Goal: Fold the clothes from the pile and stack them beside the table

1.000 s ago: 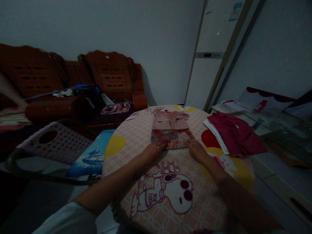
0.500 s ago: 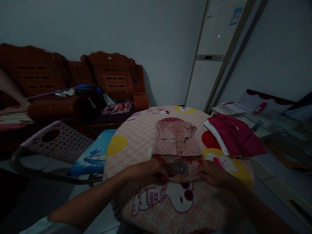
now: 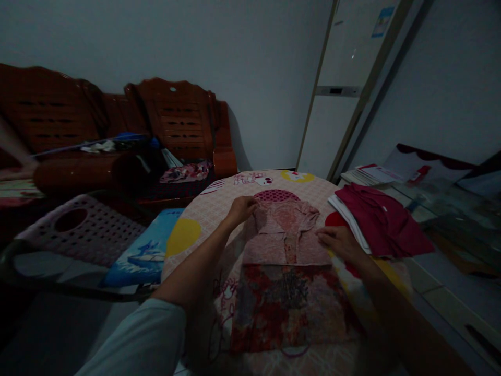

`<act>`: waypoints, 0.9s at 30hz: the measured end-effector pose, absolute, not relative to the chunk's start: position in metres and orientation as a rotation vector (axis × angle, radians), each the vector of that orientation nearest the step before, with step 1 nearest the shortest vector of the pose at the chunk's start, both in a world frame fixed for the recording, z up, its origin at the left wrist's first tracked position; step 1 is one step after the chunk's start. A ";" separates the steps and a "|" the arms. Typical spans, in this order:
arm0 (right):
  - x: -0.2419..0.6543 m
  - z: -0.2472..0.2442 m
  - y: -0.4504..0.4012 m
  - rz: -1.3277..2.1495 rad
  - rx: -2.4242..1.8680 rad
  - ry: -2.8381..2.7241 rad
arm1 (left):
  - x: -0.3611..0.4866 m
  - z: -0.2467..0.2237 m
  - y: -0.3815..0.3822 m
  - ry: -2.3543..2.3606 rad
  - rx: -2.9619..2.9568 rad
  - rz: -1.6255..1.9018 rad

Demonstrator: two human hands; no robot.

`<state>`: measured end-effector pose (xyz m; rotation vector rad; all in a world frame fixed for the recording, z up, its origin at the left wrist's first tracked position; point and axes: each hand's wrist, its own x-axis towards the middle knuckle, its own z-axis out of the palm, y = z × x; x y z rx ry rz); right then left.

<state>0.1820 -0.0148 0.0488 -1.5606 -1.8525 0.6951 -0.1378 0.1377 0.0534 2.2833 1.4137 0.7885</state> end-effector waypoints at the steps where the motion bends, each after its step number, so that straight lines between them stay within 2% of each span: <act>1: 0.184 0.045 -0.002 0.586 -1.585 -1.817 | -0.135 0.048 0.152 1.567 2.239 0.853; 4: 0.189 0.036 0.036 0.367 -1.621 -1.770 | -0.128 0.032 0.179 1.807 2.097 0.911; 9: 0.191 0.027 0.095 0.181 -1.889 -1.655 | -0.117 0.011 0.203 1.900 1.984 0.776; 16: 0.196 0.011 0.147 0.194 -2.071 -1.629 | -0.116 0.014 0.226 1.988 1.916 0.513; 27: 0.190 0.003 0.161 0.062 -2.114 -1.588 | -0.114 0.010 0.233 1.925 1.993 0.557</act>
